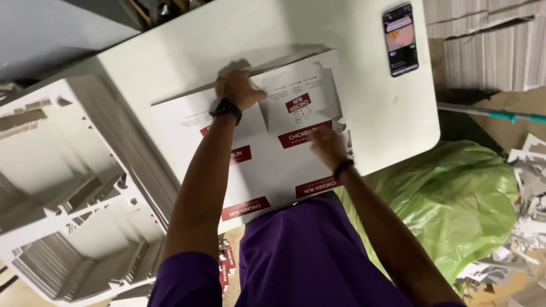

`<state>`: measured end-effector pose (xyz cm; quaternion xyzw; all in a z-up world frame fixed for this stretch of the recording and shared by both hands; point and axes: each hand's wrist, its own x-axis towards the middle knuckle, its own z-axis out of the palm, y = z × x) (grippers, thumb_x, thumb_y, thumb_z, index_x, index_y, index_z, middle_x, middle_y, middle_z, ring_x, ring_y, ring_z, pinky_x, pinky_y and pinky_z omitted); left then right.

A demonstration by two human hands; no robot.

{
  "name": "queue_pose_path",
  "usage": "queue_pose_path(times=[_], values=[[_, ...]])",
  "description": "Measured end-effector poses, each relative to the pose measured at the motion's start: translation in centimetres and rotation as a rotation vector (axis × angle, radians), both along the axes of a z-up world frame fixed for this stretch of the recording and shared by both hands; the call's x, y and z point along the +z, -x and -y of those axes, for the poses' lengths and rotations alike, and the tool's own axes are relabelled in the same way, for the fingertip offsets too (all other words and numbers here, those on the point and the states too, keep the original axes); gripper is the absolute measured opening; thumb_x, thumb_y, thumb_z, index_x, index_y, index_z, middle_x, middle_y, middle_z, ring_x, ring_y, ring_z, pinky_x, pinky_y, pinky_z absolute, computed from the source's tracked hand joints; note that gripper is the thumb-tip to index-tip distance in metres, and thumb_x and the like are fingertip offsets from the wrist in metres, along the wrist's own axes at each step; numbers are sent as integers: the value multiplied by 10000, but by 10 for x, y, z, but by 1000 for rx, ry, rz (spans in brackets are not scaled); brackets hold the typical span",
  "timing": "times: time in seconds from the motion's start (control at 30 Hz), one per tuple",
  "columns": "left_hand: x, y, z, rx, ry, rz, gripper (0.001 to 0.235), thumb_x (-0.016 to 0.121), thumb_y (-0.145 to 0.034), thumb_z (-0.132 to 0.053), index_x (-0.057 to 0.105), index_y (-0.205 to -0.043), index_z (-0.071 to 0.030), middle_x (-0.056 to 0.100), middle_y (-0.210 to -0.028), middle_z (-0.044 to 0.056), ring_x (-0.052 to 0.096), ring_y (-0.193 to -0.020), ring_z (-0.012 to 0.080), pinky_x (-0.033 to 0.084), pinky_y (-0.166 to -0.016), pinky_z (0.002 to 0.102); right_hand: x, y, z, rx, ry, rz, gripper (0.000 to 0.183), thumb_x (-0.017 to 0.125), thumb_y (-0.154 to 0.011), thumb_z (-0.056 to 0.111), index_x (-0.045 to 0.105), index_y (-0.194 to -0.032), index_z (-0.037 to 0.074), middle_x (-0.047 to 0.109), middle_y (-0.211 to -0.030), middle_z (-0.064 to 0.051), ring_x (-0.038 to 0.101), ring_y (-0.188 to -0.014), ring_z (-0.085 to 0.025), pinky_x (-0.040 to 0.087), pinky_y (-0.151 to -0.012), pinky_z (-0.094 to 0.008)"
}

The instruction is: Manually removing waste material from pre-cut cardboard packaging sheets and stacking the finished products.

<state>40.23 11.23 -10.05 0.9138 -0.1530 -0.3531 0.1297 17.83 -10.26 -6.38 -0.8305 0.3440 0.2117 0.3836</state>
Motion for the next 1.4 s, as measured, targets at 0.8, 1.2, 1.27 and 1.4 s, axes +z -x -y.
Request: queue_pose_path(times=[0.8, 1.2, 1.27, 1.4], values=[[85, 130, -40, -72, 378, 924, 124, 574, -531, -124, 564, -616, -214, 463, -570, -20, 520, -504, 206, 508, -613, 349, 42, -68, -58, 420, -190, -600, 538, 706, -785, 708, 791, -722, 180, 661, -517, 14, 612, -453, -163, 467, -609, -316], [158, 186, -69, -166, 533, 632, 129, 670, -830, -243, 624, -718, -198, 540, -623, -22, 574, -585, 177, 464, -677, 340, -58, -10, -51, 722, 189, -645, 143, 737, -805, 307, 733, -755, 173, 729, -741, -12, 732, -757, -256, 539, -708, -373], [189, 179, -78, -117, 559, 564, 300, 620, -938, -535, 658, -819, -262, 580, -701, -57, 627, -675, 183, 474, -712, 321, -164, 35, -35, 988, 421, -749, 199, 764, -861, 297, 772, -1022, 181, 745, -967, 14, 725, -966, -196, 566, -732, -323], [298, 176, -68, -120, 580, 601, 247, 530, -974, -167, 608, -752, -237, 456, -619, -59, 512, -566, 166, 344, -587, 348, 35, -75, -63, 581, -250, -686, 628, 593, -944, 673, 799, -805, 96, 762, -683, -35, 729, -710, -184, 417, -1032, -477]])
